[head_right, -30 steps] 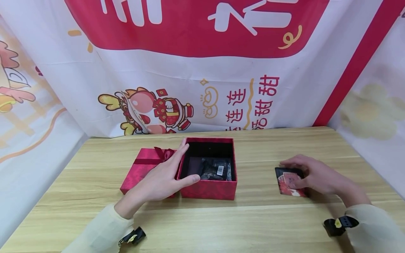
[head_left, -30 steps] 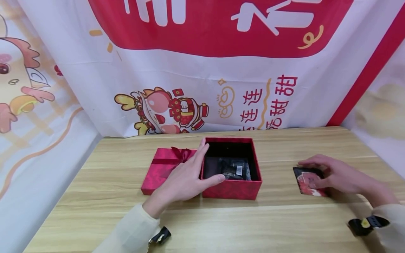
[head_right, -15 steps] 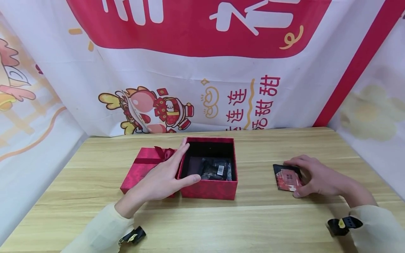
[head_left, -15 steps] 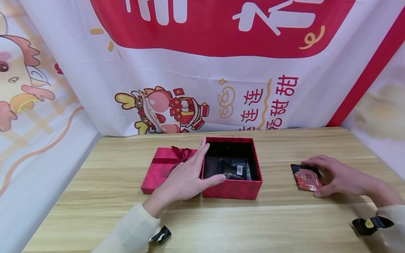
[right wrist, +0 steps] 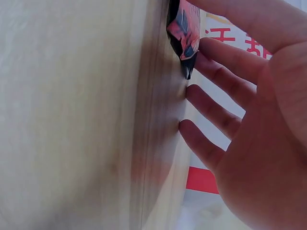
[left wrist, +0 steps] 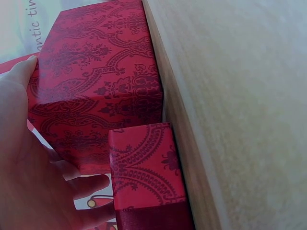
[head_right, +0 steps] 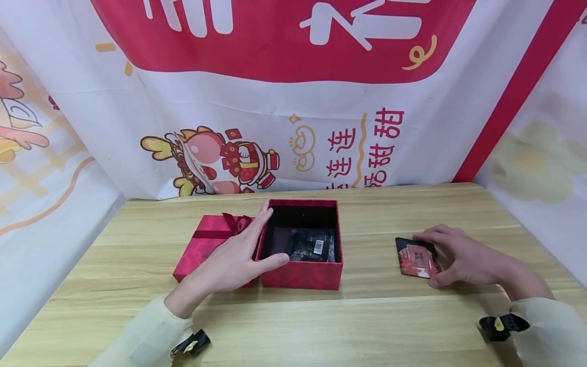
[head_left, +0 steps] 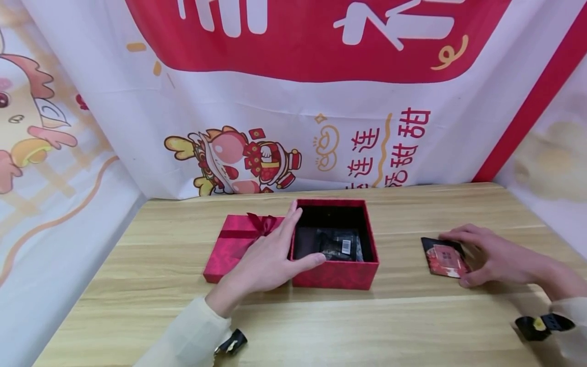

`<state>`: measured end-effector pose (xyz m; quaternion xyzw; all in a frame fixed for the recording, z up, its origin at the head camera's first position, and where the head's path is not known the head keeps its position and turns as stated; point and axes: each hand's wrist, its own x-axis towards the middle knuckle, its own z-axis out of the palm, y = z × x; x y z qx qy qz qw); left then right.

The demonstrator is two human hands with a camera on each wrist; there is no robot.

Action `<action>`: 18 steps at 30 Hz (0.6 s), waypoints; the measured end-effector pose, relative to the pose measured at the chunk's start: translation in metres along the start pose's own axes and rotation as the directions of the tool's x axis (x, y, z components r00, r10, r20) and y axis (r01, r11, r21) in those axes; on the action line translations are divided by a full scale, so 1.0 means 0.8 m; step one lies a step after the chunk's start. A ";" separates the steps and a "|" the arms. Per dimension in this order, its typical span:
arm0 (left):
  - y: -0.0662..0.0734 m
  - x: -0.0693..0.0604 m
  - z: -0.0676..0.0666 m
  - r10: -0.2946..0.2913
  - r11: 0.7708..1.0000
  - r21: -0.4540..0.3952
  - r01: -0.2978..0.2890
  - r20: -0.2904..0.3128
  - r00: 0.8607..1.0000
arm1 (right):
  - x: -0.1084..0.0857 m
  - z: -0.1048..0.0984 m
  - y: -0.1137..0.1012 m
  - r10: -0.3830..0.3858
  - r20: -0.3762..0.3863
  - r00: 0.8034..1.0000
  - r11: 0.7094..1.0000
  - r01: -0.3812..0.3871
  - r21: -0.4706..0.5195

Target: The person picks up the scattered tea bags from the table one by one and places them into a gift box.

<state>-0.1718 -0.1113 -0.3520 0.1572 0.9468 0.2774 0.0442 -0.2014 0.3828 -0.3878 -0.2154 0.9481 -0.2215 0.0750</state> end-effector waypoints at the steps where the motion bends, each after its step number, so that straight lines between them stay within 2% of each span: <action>1: 0.000 0.000 0.000 0.000 1.000 0.000 0.000 0.001 1.000 | 0.000 0.000 0.001 0.001 -0.001 1.000 1.000 -0.001 -0.006; 4: 0.000 0.000 0.000 -0.001 1.000 0.004 0.001 0.003 1.000 | 0.001 0.000 0.002 0.004 0.010 1.000 1.000 -0.004 0.010; 11: 0.000 0.000 0.000 0.001 1.000 0.002 -0.001 0.011 1.000 | 0.003 0.001 -0.001 0.018 0.009 1.000 0.999 -0.017 -0.029; 18: -0.001 0.001 0.000 0.001 1.000 0.000 -0.001 0.007 1.000 | 0.001 0.001 -0.002 0.008 -0.041 0.999 0.999 -0.010 -0.040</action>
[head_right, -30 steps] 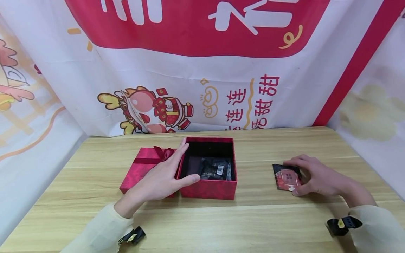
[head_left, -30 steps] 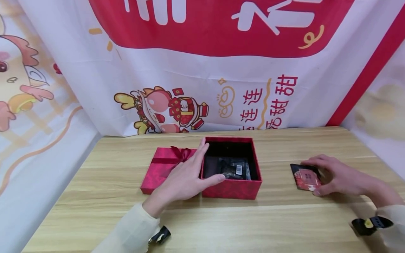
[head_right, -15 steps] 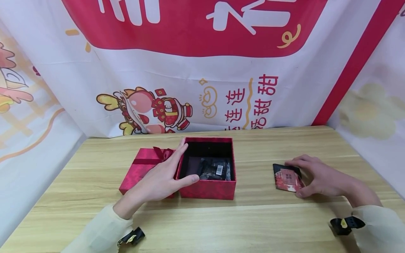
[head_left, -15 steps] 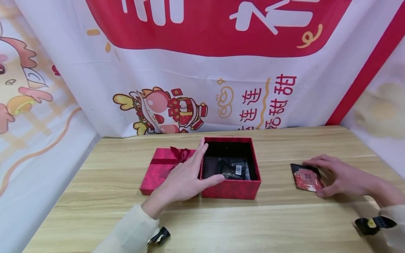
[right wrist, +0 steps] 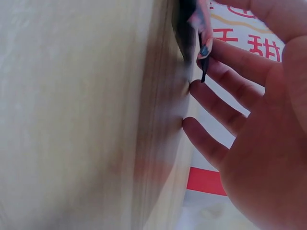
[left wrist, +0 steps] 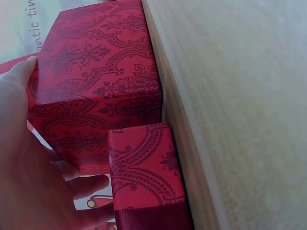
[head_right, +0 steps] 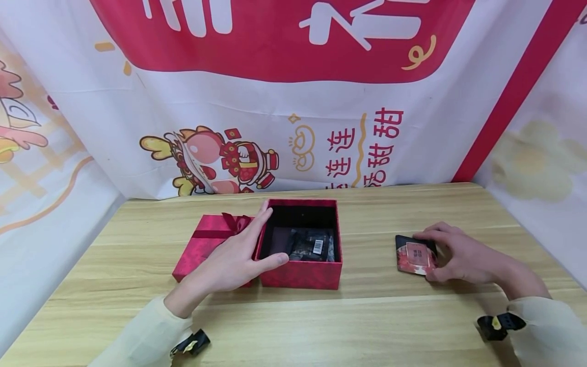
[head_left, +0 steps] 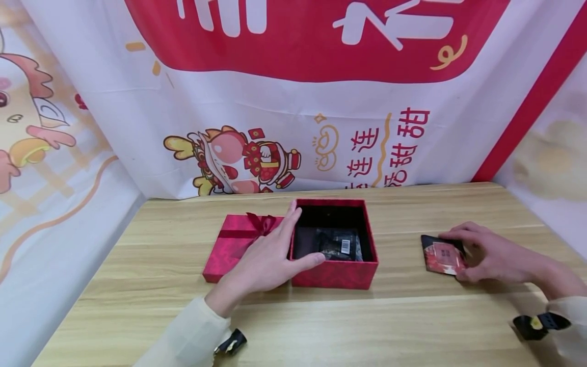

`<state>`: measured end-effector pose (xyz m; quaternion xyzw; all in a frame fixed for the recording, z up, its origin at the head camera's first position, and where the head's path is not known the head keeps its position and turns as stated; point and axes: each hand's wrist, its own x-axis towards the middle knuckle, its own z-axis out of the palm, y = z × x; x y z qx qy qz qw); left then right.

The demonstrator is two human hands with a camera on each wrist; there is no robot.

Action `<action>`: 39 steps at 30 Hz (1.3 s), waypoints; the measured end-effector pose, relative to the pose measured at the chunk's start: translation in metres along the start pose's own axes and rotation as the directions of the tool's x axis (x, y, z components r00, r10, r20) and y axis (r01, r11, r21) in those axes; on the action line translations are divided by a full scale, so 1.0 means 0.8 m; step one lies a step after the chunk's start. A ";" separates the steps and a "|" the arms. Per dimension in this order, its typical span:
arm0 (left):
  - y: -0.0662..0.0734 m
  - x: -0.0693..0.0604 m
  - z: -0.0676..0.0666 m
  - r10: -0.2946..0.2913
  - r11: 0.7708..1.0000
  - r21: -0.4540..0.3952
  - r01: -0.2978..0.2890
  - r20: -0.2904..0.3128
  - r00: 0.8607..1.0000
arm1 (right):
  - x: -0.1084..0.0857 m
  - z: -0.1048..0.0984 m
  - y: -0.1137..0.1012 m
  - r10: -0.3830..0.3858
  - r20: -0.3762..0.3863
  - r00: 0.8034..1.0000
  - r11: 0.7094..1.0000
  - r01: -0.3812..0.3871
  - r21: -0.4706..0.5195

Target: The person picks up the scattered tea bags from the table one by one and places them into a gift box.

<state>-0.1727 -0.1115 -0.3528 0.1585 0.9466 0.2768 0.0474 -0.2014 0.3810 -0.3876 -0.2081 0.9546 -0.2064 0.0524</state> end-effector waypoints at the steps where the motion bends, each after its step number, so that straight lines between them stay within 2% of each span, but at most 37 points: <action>1: 0.000 0.000 0.000 0.000 1.000 -0.001 0.000 0.001 1.000 | 0.000 -0.001 0.000 -0.001 -0.005 1.000 1.000 0.002 0.007; 9: 0.000 0.001 0.002 0.009 1.000 -0.005 -0.009 -0.005 1.000 | 0.002 -0.008 -0.012 -0.017 -0.071 0.997 1.000 0.016 -0.022; 15: 0.001 0.001 0.000 0.013 1.000 0.001 -0.013 -0.009 1.000 | 0.012 -0.021 -0.036 -0.082 -0.138 0.987 0.994 0.072 -0.078; 21: 0.002 0.000 -0.002 0.003 1.000 -0.005 -0.003 -0.011 1.000 | 0.028 -0.041 -0.067 -0.086 -0.124 0.989 0.996 0.084 -0.019; 27: 0.002 -0.001 -0.001 0.010 1.000 -0.006 -0.010 -0.010 1.000 | 0.036 -0.061 -0.087 -0.121 -0.164 0.979 0.992 0.114 -0.049; 31: 0.002 -0.001 -0.001 0.014 1.000 0.002 -0.014 -0.010 1.000 | 0.044 -0.071 -0.106 -0.115 -0.148 0.982 0.993 0.112 -0.032; 39: 0.002 -0.001 0.000 0.007 1.000 0.006 -0.007 -0.007 1.000 | 0.063 -0.069 -0.154 -0.095 -0.102 0.990 0.995 0.096 0.007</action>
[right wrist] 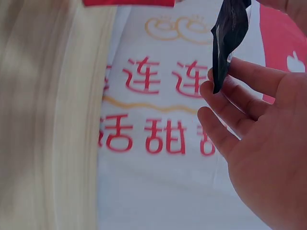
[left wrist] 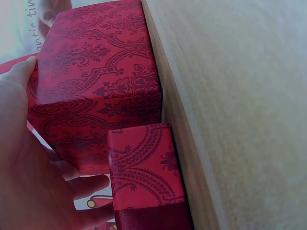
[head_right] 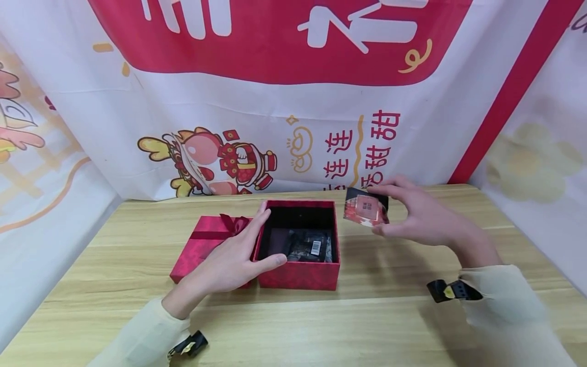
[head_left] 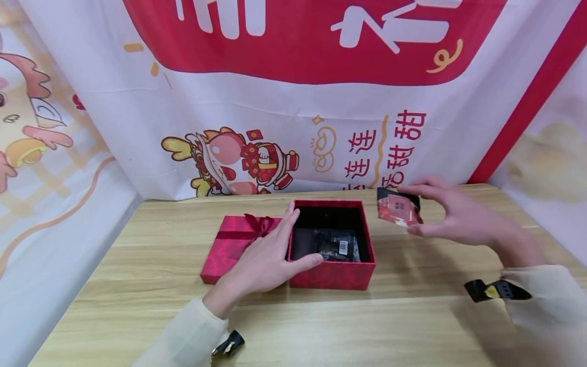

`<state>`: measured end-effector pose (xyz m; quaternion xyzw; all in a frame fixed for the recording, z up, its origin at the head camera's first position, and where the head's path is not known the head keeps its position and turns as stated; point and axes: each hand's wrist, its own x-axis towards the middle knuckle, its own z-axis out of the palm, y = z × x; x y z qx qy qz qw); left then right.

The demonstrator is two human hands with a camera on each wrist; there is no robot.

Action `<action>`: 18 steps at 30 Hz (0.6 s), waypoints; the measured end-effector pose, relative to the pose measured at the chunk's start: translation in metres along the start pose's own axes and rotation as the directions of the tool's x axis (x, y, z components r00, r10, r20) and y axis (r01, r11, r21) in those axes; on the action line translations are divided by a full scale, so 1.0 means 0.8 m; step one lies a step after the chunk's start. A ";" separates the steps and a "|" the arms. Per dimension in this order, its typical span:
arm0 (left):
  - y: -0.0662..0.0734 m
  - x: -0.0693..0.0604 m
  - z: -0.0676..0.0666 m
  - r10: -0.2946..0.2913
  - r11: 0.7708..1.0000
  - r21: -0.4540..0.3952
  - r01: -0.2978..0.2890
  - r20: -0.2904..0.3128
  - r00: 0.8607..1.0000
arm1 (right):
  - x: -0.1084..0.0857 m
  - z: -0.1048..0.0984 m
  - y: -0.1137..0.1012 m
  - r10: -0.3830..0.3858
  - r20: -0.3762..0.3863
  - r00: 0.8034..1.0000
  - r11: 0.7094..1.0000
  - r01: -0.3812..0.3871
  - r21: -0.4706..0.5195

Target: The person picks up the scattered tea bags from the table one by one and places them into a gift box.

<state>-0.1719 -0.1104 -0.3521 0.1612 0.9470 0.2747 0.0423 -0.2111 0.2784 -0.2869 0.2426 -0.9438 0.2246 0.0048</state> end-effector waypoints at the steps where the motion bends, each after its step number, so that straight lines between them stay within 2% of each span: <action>1: 0.000 0.000 0.000 0.000 1.000 0.001 0.000 0.000 1.000 | 0.003 0.002 -0.005 0.000 -0.002 1.000 1.000 0.000 0.013; 7: 0.001 0.001 0.000 0.000 1.000 0.004 0.000 0.000 1.000 | 0.019 0.015 -0.035 -0.004 -0.020 1.000 0.998 0.005 0.066; 18: 0.002 0.000 -0.001 -0.006 1.000 -0.018 0.006 0.007 1.000 | 0.053 0.049 -0.071 -0.117 0.014 0.993 0.987 0.115 0.110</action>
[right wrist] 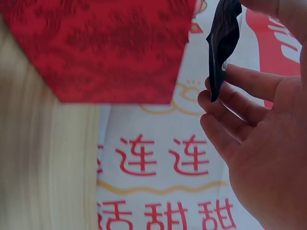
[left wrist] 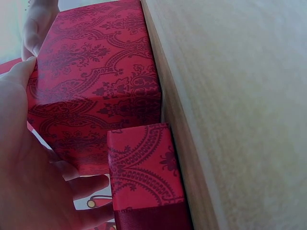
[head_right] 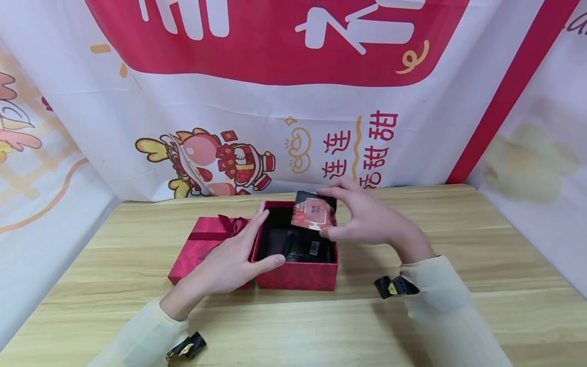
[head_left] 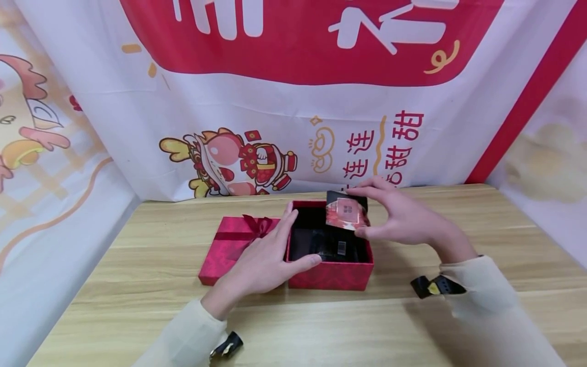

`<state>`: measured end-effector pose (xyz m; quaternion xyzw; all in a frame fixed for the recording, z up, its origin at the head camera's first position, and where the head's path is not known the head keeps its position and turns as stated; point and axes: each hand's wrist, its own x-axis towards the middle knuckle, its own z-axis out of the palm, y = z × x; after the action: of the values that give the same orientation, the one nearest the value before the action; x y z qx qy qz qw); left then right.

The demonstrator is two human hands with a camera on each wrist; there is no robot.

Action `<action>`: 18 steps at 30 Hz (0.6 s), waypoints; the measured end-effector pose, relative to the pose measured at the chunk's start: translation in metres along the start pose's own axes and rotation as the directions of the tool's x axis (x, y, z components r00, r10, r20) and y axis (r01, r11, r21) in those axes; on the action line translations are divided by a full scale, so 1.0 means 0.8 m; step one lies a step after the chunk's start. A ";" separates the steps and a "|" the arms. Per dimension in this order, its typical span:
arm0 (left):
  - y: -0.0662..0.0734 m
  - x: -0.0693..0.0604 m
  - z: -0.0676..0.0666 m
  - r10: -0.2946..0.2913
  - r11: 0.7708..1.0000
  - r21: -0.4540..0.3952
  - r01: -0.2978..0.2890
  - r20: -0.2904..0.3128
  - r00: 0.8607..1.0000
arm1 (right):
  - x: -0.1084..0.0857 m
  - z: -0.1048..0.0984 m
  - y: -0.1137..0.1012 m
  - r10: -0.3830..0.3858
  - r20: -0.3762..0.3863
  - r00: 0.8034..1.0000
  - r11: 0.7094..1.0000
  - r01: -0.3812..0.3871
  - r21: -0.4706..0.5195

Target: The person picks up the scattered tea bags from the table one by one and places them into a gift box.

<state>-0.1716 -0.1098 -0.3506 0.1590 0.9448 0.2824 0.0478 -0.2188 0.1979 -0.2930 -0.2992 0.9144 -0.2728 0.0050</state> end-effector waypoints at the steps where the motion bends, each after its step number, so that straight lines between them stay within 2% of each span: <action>1: 0.000 0.000 0.000 0.000 1.000 -0.003 0.000 0.002 1.000 | 0.003 0.004 -0.001 -0.008 0.001 1.000 1.000 0.008 0.001; 10: -0.001 0.000 0.000 0.000 1.000 0.006 0.000 0.006 1.000 | 0.016 0.037 -0.007 -0.020 0.016 1.000 1.000 0.019 0.016; 18: -0.001 -0.001 0.001 0.007 1.000 0.007 -0.007 0.001 1.000 | 0.018 0.052 -0.004 -0.060 0.003 0.998 0.998 0.060 -0.006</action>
<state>-0.1713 -0.1104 -0.3515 0.1626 0.9452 0.2793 0.0469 -0.2217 0.1671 -0.3241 -0.3269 0.9058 -0.2697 -0.0030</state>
